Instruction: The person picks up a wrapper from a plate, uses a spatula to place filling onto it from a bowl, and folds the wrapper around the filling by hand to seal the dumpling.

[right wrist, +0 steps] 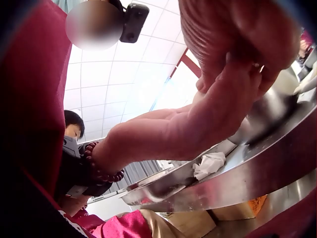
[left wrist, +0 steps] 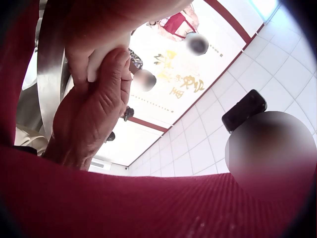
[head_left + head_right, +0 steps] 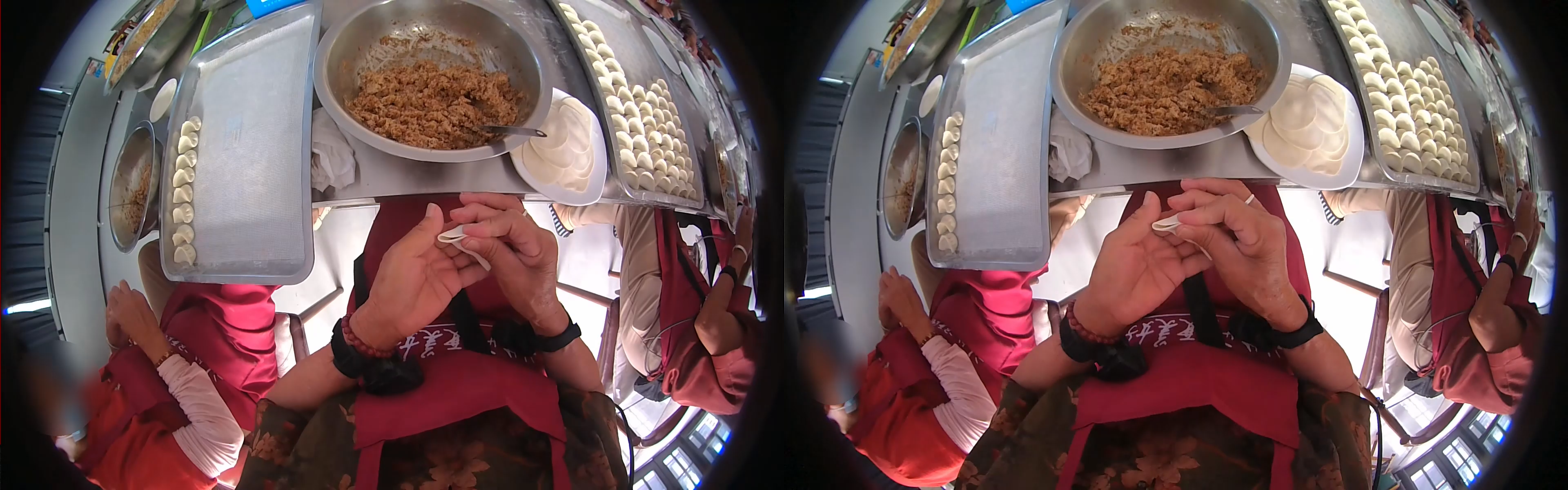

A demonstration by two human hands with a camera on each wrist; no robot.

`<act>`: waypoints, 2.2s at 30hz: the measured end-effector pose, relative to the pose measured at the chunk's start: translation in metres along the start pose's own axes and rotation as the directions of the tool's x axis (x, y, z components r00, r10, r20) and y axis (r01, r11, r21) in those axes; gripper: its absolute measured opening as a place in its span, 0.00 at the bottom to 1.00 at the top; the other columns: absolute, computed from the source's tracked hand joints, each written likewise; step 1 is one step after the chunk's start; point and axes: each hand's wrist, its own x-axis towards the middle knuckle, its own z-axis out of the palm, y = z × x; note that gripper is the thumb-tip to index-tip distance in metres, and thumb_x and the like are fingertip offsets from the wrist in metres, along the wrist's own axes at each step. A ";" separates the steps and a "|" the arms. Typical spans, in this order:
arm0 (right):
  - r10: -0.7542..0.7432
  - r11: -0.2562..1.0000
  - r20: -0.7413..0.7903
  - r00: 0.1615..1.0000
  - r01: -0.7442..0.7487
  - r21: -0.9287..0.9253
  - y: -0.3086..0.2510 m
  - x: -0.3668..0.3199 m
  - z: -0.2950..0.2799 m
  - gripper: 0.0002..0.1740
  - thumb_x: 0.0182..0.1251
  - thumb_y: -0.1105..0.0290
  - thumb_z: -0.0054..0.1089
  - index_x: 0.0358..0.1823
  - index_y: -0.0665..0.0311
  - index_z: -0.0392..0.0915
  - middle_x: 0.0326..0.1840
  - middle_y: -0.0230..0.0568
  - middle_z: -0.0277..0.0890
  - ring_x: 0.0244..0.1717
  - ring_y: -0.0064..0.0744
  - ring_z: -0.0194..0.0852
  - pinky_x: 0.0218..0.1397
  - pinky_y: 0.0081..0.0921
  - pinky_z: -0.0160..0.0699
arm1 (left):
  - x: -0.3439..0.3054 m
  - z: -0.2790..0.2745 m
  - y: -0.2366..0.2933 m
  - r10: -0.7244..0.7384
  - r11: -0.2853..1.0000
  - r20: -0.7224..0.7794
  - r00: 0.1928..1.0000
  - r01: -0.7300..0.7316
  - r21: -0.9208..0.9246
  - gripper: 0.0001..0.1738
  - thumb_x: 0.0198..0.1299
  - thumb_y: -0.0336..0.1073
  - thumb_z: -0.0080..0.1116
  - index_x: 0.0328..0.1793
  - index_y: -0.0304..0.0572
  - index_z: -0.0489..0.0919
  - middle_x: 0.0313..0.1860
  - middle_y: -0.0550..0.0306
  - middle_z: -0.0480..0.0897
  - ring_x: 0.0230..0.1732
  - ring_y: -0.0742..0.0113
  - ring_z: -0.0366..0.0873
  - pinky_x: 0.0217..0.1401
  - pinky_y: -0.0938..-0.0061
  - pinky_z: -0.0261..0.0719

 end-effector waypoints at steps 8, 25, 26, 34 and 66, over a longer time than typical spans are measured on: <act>-0.012 0.993 0.043 0.999 0.017 -0.118 -0.007 0.005 -0.002 0.09 0.56 0.80 0.68 0.39 0.62 0.83 0.47 0.37 0.85 0.63 0.40 0.76 0.57 0.31 0.81 | 0.002 0.000 -0.003 0.044 0.999 0.094 0.995 -0.043 -0.011 0.27 0.80 0.51 0.31 0.69 0.37 0.64 0.62 0.51 0.74 0.62 0.62 0.75 0.71 0.59 0.72; 0.065 0.992 0.060 0.996 -0.058 -0.110 -0.015 0.002 -0.001 0.06 0.63 0.82 0.63 0.39 0.64 0.83 0.51 0.43 0.84 0.65 0.35 0.75 0.57 0.27 0.83 | 0.001 0.005 0.003 -0.016 0.986 0.054 0.998 0.007 0.165 0.28 0.79 0.53 0.32 0.68 0.37 0.66 0.61 0.51 0.76 0.60 0.62 0.77 0.65 0.60 0.77; 0.057 0.996 0.057 0.997 -0.054 -0.065 -0.011 0.001 -0.002 0.06 0.63 0.82 0.63 0.38 0.64 0.83 0.51 0.43 0.84 0.64 0.35 0.76 0.57 0.27 0.83 | 0.001 0.006 0.004 -0.024 0.987 0.043 0.999 0.017 0.158 0.28 0.79 0.54 0.31 0.68 0.38 0.66 0.61 0.51 0.76 0.60 0.61 0.77 0.66 0.59 0.76; 0.183 0.970 -0.015 0.983 -0.178 0.168 -0.009 0.001 -0.001 0.06 0.63 0.82 0.64 0.39 0.66 0.83 0.54 0.43 0.81 0.62 0.33 0.77 0.57 0.25 0.82 | 0.000 0.003 -0.001 0.006 0.997 0.036 0.999 -0.008 0.071 0.27 0.79 0.52 0.31 0.67 0.39 0.67 0.59 0.52 0.77 0.63 0.62 0.75 0.71 0.56 0.70; 0.103 0.995 0.061 0.993 -0.104 0.007 -0.005 -0.001 -0.006 0.06 0.59 0.78 0.66 0.38 0.63 0.86 0.49 0.37 0.86 0.63 0.37 0.77 0.60 0.29 0.79 | 0.000 0.012 0.003 -0.039 0.984 0.032 0.999 0.033 0.177 0.34 0.78 0.59 0.24 0.69 0.40 0.66 0.64 0.50 0.75 0.62 0.61 0.76 0.67 0.57 0.74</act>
